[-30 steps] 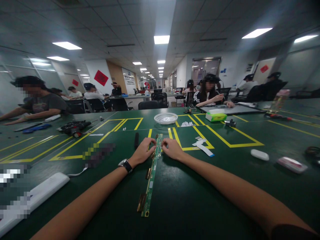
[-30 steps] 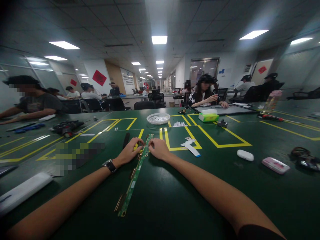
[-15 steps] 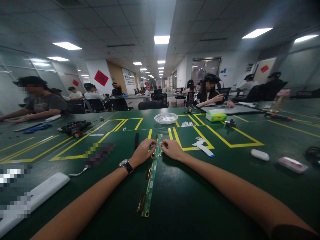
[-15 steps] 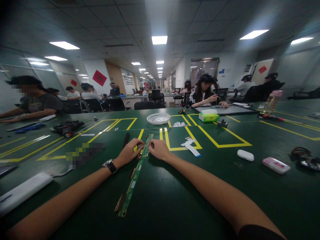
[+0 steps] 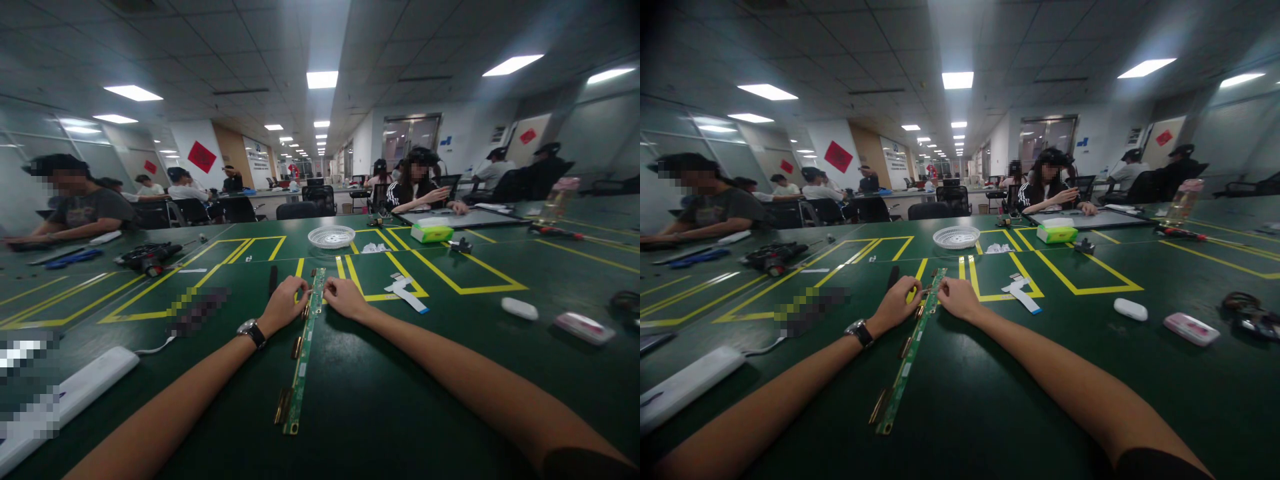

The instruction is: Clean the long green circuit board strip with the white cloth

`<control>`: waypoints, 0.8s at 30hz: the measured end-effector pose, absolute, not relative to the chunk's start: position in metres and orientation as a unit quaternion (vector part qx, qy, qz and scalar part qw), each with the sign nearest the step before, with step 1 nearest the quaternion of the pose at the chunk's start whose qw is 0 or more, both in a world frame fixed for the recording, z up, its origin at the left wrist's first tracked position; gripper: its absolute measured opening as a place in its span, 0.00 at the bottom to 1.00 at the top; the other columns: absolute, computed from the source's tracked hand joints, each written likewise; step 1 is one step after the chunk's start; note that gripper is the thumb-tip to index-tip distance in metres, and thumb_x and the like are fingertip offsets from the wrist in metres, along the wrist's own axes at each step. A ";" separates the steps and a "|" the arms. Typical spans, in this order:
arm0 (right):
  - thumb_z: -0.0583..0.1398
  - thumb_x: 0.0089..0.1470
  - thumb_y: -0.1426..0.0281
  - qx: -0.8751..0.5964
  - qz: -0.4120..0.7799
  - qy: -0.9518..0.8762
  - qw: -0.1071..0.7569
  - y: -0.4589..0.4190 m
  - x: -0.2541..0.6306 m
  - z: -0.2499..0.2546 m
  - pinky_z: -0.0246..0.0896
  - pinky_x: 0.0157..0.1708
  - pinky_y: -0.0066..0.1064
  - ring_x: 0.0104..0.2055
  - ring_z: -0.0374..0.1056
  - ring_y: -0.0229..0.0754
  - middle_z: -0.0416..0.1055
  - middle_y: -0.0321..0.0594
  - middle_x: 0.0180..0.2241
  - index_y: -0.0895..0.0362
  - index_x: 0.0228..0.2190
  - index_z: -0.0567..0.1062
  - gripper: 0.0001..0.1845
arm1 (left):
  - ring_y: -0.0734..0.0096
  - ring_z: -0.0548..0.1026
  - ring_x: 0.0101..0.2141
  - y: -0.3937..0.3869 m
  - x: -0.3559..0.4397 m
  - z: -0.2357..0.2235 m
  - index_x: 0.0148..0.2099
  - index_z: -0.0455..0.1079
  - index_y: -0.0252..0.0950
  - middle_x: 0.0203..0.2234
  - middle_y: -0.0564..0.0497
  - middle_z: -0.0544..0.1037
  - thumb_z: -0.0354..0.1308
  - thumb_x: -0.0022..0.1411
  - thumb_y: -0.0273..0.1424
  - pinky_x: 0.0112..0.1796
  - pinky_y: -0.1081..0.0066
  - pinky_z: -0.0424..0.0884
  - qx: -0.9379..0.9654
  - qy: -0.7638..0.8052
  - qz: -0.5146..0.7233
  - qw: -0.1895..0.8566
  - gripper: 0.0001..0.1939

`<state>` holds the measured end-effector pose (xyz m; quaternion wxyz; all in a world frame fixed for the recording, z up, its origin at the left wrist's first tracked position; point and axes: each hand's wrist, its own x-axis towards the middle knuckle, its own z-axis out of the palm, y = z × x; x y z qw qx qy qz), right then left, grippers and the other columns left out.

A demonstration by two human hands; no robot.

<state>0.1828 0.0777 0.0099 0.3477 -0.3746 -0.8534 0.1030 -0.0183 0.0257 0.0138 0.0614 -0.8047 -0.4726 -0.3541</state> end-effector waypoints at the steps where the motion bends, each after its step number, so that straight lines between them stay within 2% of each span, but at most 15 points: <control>1: 0.58 0.54 0.73 -0.377 0.103 -0.852 0.348 0.078 0.183 0.010 0.51 0.28 0.27 0.26 0.65 0.38 0.71 0.35 0.23 0.56 0.26 0.74 0.06 | 0.61 0.69 0.36 0.025 -0.018 0.014 0.36 0.64 0.38 0.32 0.49 0.71 0.52 0.65 0.27 0.41 0.64 0.67 -0.805 -0.472 -0.355 0.061 0.03; 24: 0.57 0.55 0.71 -0.405 0.081 -0.853 0.318 0.076 0.183 0.012 0.50 0.30 0.27 0.28 0.67 0.39 0.74 0.37 0.26 0.57 0.29 0.75 0.07 | 0.63 0.70 0.35 0.023 -0.016 0.016 0.38 0.63 0.37 0.32 0.50 0.70 0.51 0.64 0.26 0.39 0.66 0.67 -0.816 -0.449 -0.363 0.028 0.02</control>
